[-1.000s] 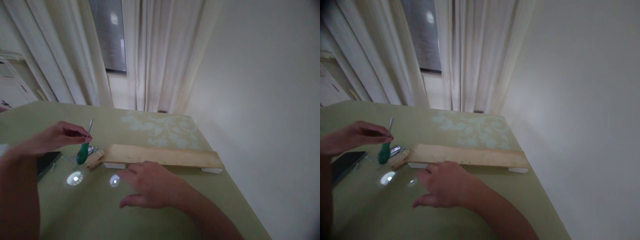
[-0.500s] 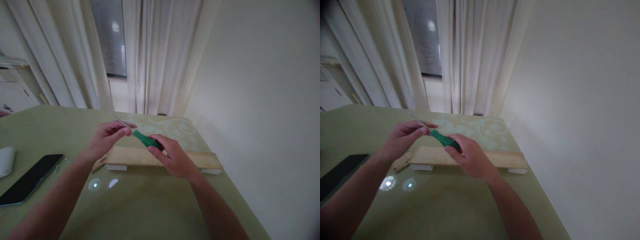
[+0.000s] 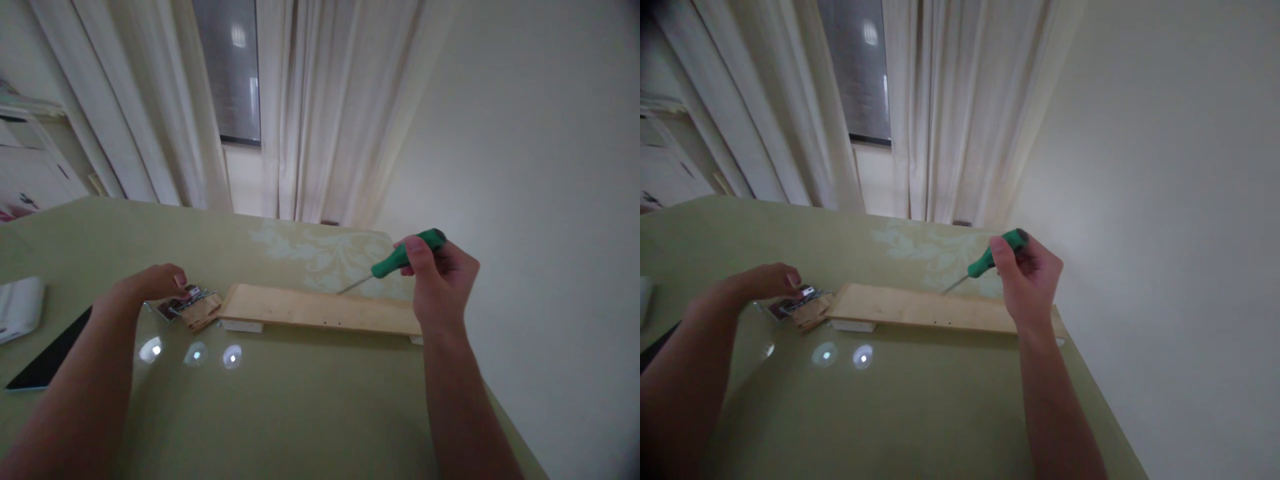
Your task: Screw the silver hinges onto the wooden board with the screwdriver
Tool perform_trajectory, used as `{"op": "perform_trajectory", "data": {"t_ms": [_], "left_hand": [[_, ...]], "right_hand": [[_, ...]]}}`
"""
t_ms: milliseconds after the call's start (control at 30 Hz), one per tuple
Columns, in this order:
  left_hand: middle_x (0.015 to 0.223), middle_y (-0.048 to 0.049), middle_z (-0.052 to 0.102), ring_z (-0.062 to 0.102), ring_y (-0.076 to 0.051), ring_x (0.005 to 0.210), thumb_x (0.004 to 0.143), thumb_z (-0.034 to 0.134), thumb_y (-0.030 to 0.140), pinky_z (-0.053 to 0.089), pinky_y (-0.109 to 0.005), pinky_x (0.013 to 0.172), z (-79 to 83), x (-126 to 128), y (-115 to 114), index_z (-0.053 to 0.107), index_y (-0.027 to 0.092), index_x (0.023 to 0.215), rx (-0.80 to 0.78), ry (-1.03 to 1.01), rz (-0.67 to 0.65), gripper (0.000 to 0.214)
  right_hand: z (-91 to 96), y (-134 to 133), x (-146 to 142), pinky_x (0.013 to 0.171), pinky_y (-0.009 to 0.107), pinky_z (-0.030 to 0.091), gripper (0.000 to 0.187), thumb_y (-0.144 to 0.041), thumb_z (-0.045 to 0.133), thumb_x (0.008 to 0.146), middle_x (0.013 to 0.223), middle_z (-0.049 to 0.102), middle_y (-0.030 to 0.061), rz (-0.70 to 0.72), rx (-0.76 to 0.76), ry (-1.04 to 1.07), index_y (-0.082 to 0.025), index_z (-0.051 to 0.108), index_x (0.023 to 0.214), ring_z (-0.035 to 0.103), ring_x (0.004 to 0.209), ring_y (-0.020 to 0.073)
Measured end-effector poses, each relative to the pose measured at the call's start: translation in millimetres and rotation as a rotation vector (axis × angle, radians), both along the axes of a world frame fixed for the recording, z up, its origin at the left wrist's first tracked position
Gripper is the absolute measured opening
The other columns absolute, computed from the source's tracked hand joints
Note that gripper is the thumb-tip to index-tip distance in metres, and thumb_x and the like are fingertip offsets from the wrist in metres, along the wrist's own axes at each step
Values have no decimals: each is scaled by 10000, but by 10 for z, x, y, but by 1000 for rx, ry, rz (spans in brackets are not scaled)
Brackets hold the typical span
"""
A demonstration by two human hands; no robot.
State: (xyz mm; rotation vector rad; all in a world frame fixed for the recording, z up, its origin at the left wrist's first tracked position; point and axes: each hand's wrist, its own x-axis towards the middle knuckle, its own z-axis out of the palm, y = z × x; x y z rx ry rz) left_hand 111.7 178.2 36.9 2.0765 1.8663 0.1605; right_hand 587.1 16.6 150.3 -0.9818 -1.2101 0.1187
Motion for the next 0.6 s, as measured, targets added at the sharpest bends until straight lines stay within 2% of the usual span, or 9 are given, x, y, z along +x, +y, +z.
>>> {"op": "perform_trajectory", "data": {"t_ms": [167,333,433,533,600], "left_hand": [[644,61,743,652,-154,703,731,778,175,369,-197,666,28,96,12,770,150,751,-135,90,-17,33],[689,38,771,688,-177,757,740,747,156,402,-218,700,76,186,27,792,160,747,-146,135,-38,46],[688,17,772,684,-189,745,717,751,155,409,-232,691,157,219,0,787,169,714,-128,154,-37,39],[707,17,771,662,-180,728,794,740,258,413,-231,674,334,274,-86,760,182,737,18,81,-76,97],[695,17,758,644,-169,683,848,745,419,432,-232,644,493,404,-186,728,190,774,193,-126,-148,242]], "right_hand": [[11,-6,35,421,214,437,434,-596,835,858,593,582,-46,-15,19,8,-202,713,723,506,477,97],[44,-70,24,433,244,381,388,-563,813,895,590,572,-41,-61,77,-15,-227,724,723,486,496,114],[57,-94,31,457,278,376,383,-572,784,920,617,591,-30,-83,103,-34,-242,722,736,492,516,137],[39,-70,76,563,290,441,416,-615,683,988,699,626,-5,-95,68,-55,-244,717,804,558,629,160],[17,-40,110,624,286,481,458,-660,600,1022,766,637,4,-49,-20,-30,-238,688,866,597,691,160]]}}
